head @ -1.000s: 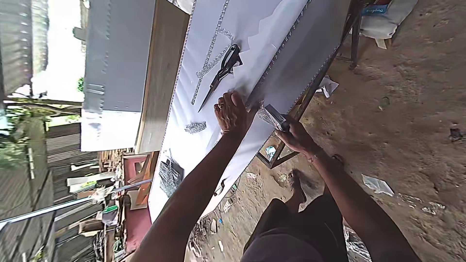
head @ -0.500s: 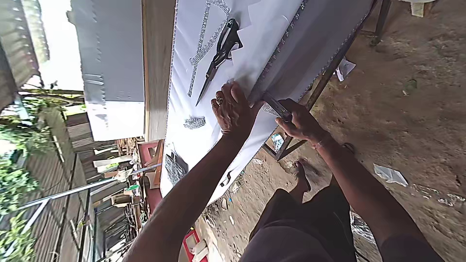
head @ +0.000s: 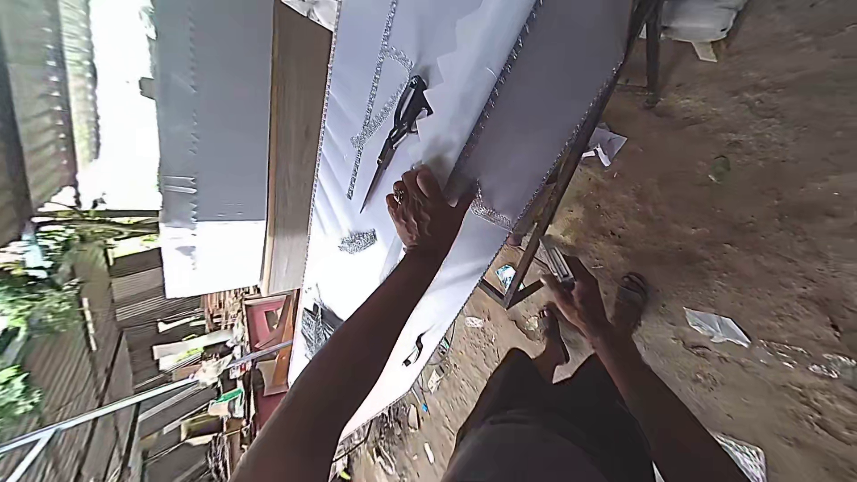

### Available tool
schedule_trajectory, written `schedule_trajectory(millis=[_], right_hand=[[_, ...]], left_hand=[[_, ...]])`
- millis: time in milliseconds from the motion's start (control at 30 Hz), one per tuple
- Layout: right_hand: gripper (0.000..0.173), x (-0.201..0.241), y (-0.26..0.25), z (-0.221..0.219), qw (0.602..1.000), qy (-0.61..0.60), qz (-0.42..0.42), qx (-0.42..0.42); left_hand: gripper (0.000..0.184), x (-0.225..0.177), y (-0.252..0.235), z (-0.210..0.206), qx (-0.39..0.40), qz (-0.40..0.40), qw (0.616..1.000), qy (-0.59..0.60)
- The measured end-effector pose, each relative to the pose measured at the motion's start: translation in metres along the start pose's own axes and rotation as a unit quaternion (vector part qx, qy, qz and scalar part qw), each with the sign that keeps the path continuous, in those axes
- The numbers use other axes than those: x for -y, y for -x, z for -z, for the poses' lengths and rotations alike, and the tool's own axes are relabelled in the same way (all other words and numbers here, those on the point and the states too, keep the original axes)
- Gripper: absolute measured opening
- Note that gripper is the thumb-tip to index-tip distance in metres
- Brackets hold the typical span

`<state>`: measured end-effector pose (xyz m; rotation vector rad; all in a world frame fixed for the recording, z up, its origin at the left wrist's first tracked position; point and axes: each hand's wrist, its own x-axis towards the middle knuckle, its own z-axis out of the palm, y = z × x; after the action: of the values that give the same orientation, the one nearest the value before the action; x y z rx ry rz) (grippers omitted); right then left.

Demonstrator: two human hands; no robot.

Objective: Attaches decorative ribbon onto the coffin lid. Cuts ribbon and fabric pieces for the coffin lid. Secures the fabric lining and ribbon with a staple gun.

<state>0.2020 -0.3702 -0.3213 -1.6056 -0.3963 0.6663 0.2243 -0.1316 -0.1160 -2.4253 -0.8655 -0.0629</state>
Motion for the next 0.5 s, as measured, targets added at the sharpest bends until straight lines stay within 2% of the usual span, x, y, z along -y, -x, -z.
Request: schedule_trajectory(millis=[100,200,300,333,400,433,500], right_hand=[[0.049,-0.033,0.052,0.033,0.976,-0.03,-0.216,0.027],[0.059,-0.064,0.089,0.045,0.96,-0.062,-0.273,-0.002],[0.072,-0.08,0.108,0.057,0.952,-0.034,-0.305,-0.009],[0.075,-0.086,0.112,0.059,0.951,-0.001,-0.31,-0.012],[0.076,-0.09,0.114,0.063,0.948,0.016,-0.317,-0.036],[0.075,-0.087,0.113,0.064,0.947,0.016,-0.318,-0.052],[0.074,-0.08,0.116,0.06,0.945,0.01,-0.316,-0.08]], left_hand=[[0.099,-0.001,-0.002,0.004,0.027,-0.009,1.0,0.004],[0.113,0.002,-0.003,0.01,0.035,-0.022,0.999,0.024],[0.118,0.006,0.009,0.005,-0.025,-0.09,0.994,0.05],[0.11,0.008,0.014,0.0,-0.059,-0.146,0.986,0.054],[0.079,0.01,0.026,-0.014,-0.115,-0.302,0.943,0.078],[0.064,0.011,0.032,-0.025,-0.114,-0.381,0.914,0.084],[0.051,0.013,0.04,-0.052,-0.028,-0.5,0.863,0.058]])
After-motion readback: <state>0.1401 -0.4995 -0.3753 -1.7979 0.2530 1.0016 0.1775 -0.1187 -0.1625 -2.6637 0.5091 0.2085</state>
